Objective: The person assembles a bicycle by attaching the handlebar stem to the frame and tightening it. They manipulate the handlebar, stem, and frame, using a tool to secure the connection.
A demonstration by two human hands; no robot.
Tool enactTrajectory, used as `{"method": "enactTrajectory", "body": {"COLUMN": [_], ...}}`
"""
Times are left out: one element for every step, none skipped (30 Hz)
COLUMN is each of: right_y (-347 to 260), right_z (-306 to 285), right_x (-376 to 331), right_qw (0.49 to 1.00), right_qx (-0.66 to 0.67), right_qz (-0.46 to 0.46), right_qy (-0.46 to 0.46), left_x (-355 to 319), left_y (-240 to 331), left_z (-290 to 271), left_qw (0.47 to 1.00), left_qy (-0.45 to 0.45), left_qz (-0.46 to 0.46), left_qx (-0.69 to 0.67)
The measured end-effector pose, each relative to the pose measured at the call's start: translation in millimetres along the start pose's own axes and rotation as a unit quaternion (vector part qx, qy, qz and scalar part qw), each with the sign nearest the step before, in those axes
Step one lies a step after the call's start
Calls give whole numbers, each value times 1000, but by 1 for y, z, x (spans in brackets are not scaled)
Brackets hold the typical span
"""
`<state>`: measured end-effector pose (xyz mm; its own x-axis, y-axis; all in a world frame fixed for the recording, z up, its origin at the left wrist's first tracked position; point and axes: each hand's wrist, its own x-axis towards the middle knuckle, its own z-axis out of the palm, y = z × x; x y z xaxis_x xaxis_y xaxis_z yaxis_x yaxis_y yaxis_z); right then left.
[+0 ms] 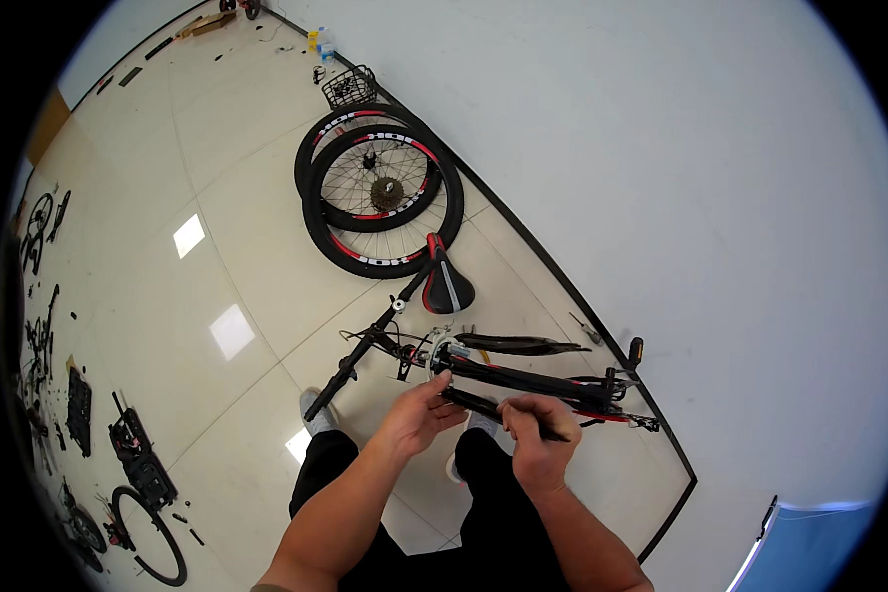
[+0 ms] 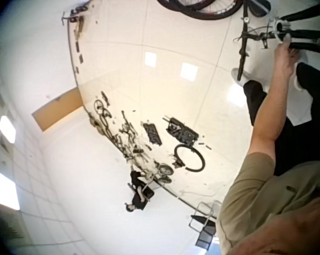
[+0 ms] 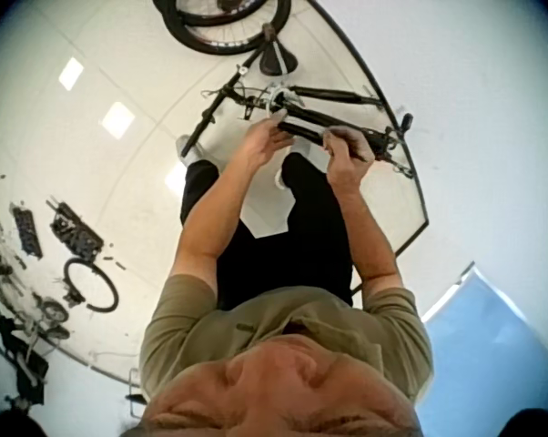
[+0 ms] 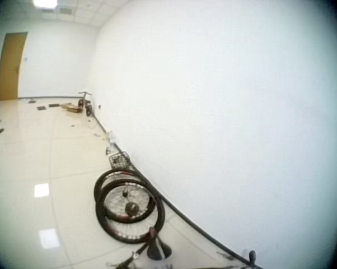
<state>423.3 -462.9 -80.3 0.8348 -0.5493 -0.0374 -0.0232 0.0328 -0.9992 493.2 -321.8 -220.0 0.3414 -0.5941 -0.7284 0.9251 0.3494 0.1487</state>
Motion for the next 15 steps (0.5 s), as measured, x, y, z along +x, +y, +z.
{"method": "enactTrajectory", "body": {"right_y": [-1, -3, -3, 0, 0, 0, 1, 5, 6, 7, 8, 5, 5, 6, 6], "right_z": [0, 2, 4, 4, 4, 4, 3, 0, -2, -2, -2, -1, 2, 7, 11], "right_x": [-5, -11, -18, -24, -29, -34, -39, -45, -51, -56, -61, -66, -70, -74, -78], "right_qw": [1000, 999, 998, 999, 999, 998, 997, 997, 994, 992, 988, 990, 989, 989, 989], "right_qx": [-21, -42, -62, -34, -45, -57, -68, -58, -83, -106, -129, -118, -114, -110, -106], "right_qz": [1, 3, 4, -12, -15, -17, -21, -36, -42, -46, -50, -22, -30, -38, -45], "right_qy": [-1, -1, -1, -9, -17, -26, -33, -48, -53, -60, -66, -79, -84, -90, -95], "left_x": [-1, -2, -4, -5, -7, -8, -10, -11, -12, -14, -15, -14, -11, -8, -6], "left_y": [-1, -1, -3, -6, -8, -10, -12, -14, -17, -19, -21, -24, -26, -28, -32], "left_z": [1, 2, 3, 4, 6, 6, 7, 7, 8, 7, 6, 2, -4, -10, -16], "left_qw": [1000, 1000, 1000, 999, 998, 998, 997, 996, 996, 995, 995, 996, 996, 997, 995], "left_qy": [-5, -9, 9, 24, 39, 50, 61, 72, 71, 74, 76, 72, 69, 67, 86], "left_qz": [3, 5, 16, 26, 36, 43, 49, 56, 59, 63, 67, 58, 50, 43, 40], "left_qx": [-9, -18, -18, -16, -15, -8, 1, 9, 15, 21, 26, 11, -3, -17, -26]}}
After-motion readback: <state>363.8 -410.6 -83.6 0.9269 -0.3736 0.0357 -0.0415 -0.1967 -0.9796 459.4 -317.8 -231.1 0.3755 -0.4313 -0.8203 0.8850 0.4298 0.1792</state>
